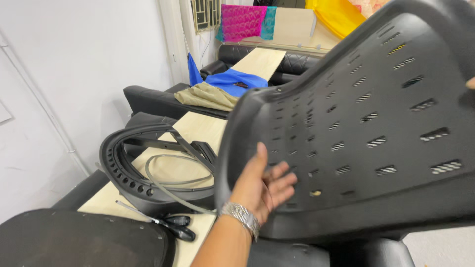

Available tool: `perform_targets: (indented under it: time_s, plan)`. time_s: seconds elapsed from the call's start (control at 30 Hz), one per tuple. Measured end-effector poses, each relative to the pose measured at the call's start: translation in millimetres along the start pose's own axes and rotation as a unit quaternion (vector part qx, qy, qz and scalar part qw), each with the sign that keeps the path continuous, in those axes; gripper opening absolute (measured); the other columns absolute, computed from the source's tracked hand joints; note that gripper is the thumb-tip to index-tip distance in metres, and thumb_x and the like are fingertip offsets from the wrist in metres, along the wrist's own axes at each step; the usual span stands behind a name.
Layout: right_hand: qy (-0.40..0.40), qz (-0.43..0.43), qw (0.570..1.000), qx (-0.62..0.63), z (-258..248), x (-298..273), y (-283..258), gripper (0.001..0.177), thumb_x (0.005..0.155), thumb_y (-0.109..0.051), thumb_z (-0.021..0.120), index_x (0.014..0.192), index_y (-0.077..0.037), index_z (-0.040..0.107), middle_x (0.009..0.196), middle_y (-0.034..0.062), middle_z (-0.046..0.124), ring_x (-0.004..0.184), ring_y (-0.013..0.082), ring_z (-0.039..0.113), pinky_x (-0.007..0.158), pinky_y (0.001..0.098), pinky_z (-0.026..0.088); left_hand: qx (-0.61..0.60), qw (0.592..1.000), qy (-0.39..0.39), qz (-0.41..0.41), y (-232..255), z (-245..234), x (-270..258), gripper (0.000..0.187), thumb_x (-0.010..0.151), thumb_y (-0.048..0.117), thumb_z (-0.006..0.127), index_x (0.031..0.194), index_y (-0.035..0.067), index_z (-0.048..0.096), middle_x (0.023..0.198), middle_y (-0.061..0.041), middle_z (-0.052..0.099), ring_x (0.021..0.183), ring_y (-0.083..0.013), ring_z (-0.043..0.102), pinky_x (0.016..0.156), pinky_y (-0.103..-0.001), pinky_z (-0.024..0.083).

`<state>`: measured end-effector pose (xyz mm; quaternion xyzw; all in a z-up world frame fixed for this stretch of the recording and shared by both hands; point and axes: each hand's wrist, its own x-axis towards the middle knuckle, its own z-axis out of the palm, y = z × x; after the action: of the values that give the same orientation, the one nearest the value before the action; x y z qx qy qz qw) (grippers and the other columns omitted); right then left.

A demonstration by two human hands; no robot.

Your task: The person uses a screwdriver to unscrew fasteners from an office chair seat and removes the black plastic seat mounting frame from the seat cushion. They then separate the frame parts, set the screwdriver down, and arrange the disassembled chair components, including the base, seat plate, and cushion, on the table.

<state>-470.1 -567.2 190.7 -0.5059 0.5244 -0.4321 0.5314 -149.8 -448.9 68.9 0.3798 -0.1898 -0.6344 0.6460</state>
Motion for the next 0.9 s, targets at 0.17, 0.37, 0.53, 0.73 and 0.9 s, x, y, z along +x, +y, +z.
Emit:
perform_targets:
  time_s: [0.17, 0.37, 0.53, 0.73, 0.9]
  plan:
    - [-0.041, -0.066, 0.985, 0.153, 75.0, 1.0, 8.2, 0.036, 0.089, -0.026, 0.059, 0.119, -0.006, 0.064, 0.104, 0.0113, 0.072, 0.089, 0.0269, 0.070, 0.089, 0.0491, 0.057, 0.210, 0.947, 0.009, 0.243, 139.5, -13.1, 6.2, 0.072, 0.083, 0.059, 0.066, 0.138, 0.014, 0.054, 0.143, -0.020, 0.061, 0.122, -0.0346, 0.068, 0.101, -0.053, 0.054]
    - [-0.131, 0.022, 0.944, 0.302, 216.3, 23.0, 52.1, 0.042, 0.084, -0.025, 0.057, 0.121, -0.005, 0.062, 0.109, 0.0110, 0.071, 0.100, 0.0291, 0.069, 0.096, 0.0497, 0.055, 0.724, 0.617, 0.304, 0.052, 161.7, -67.0, -38.2, 0.050, 0.095, 0.058, 0.062, 0.132, 0.025, 0.066, 0.155, -0.013, 0.046, 0.147, -0.0313, 0.040, 0.124, -0.066, 0.012]
    - [-0.190, 0.130, 0.908, 0.350, 293.8, 19.0, 109.2, 0.048, 0.080, -0.025, 0.057, 0.125, -0.007, 0.060, 0.121, 0.0087, 0.069, 0.115, 0.0290, 0.065, 0.107, 0.0515, 0.047, 0.550, 0.683, 0.474, 0.082, 125.9, -130.0, -38.1, 0.096, 0.085, 0.051, 0.079, 0.163, 0.030, 0.026, 0.168, -0.020, -0.011, 0.149, -0.0562, 0.013, 0.111, -0.062, 0.035]
    - [-0.259, 0.204, 0.895, 0.299, 314.3, 22.9, 153.2, 0.051, 0.083, -0.025, 0.057, 0.130, -0.007, 0.057, 0.126, 0.0082, 0.068, 0.116, 0.0273, 0.064, 0.107, 0.0501, 0.044, 0.278, 0.857, 0.429, 0.072, 116.3, -201.1, -14.7, 0.083, 0.081, 0.019, 0.078, 0.155, 0.025, 0.041, 0.170, -0.019, -0.006, 0.133, -0.0476, 0.054, 0.069, -0.040, 0.068]
    - [-0.255, 0.282, 0.923, 0.055, 313.9, 34.3, 163.4, 0.051, 0.093, -0.027, 0.055, 0.136, 0.001, 0.052, 0.125, 0.0186, 0.068, 0.115, 0.0296, 0.069, 0.106, 0.0471, 0.052, 0.452, 0.780, 0.432, -0.033, 118.2, -208.1, -13.0, 0.090, 0.084, 0.032, 0.079, 0.159, 0.027, 0.030, 0.168, -0.028, -0.012, 0.133, -0.0460, 0.053, 0.107, -0.042, 0.049]
